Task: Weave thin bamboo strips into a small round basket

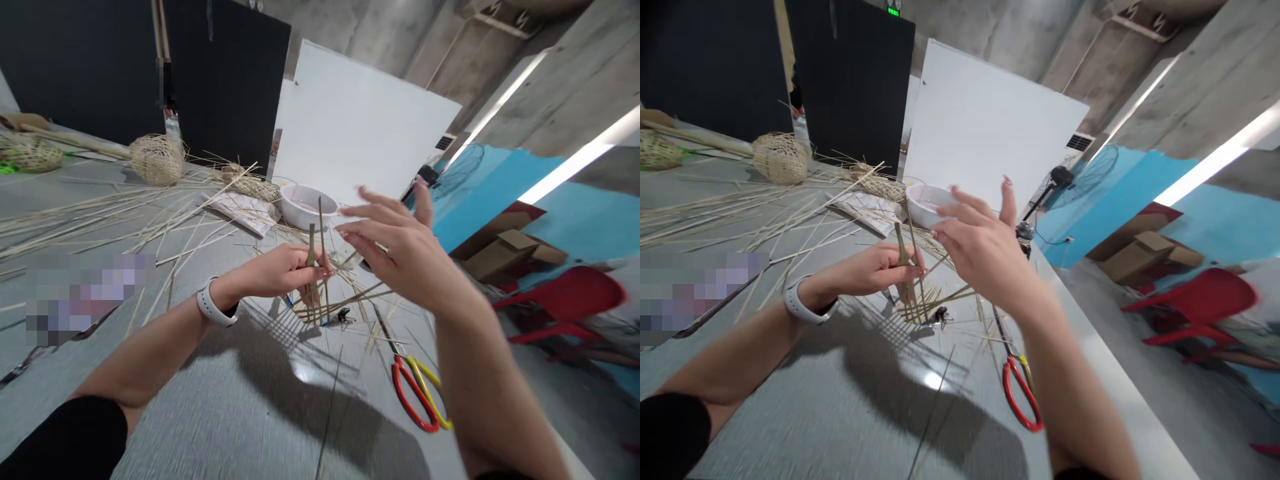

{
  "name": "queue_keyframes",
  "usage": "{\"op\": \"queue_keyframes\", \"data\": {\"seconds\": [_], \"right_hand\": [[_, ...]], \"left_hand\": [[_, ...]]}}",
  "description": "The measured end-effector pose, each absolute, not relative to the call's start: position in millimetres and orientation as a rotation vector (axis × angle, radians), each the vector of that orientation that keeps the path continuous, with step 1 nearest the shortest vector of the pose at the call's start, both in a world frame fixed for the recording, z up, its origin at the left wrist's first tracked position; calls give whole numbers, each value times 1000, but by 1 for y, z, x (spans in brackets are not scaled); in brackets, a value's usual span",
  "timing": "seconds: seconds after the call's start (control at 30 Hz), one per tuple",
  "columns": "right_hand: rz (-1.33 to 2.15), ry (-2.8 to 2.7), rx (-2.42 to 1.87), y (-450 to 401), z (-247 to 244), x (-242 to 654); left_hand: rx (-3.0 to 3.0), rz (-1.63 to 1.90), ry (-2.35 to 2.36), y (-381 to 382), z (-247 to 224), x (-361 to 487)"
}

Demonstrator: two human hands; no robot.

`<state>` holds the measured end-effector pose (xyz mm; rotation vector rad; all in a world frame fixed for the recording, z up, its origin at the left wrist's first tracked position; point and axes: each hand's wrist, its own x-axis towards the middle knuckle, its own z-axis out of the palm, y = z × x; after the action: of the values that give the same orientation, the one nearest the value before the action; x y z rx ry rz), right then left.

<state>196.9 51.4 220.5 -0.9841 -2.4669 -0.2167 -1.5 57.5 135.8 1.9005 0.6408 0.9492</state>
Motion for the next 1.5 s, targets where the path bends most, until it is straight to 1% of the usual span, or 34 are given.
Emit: {"op": "queue_keyframes", "data": {"seconds": [0.07,0.13,0.23,0.33,0.47,0.63,0.8,0.93,1.0,1.13,1.3,1.4,1.5], "right_hand": [[16,-2817,-966,60,237,199],[228,-3033,-960,66,244,199],[495,-3076,-946,68,239,198],[654,-3005,-907,64,227,199],[715,-2975,-928,61,217,207],[802,-3009,-939,72,209,213],[840,-3004,-992,90,198,212],[839,-3043,-1053,94,199,198],[775,-3043,-1023,91,199,188],[797,-3105,-999,86,188,172],[945,-2991,-995,90,171,172],[974,-2892,-1036,91,167,174],[1063,-2852,-979,91,166,174]], "left_hand": [[2016,920,609,56,139,-5],[2097,884,574,55,141,-7],[2160,815,534,54,141,-10],[2095,753,559,54,140,-15],[1941,754,618,55,144,-26],[2124,799,657,53,150,-31],[2072,777,690,54,136,-22],[2025,762,707,61,123,-17],[2047,757,694,64,121,-17],[2095,796,727,67,121,-19],[2064,846,760,68,120,-21],[1957,852,765,70,116,-21],[1869,826,778,71,116,-22]]}}
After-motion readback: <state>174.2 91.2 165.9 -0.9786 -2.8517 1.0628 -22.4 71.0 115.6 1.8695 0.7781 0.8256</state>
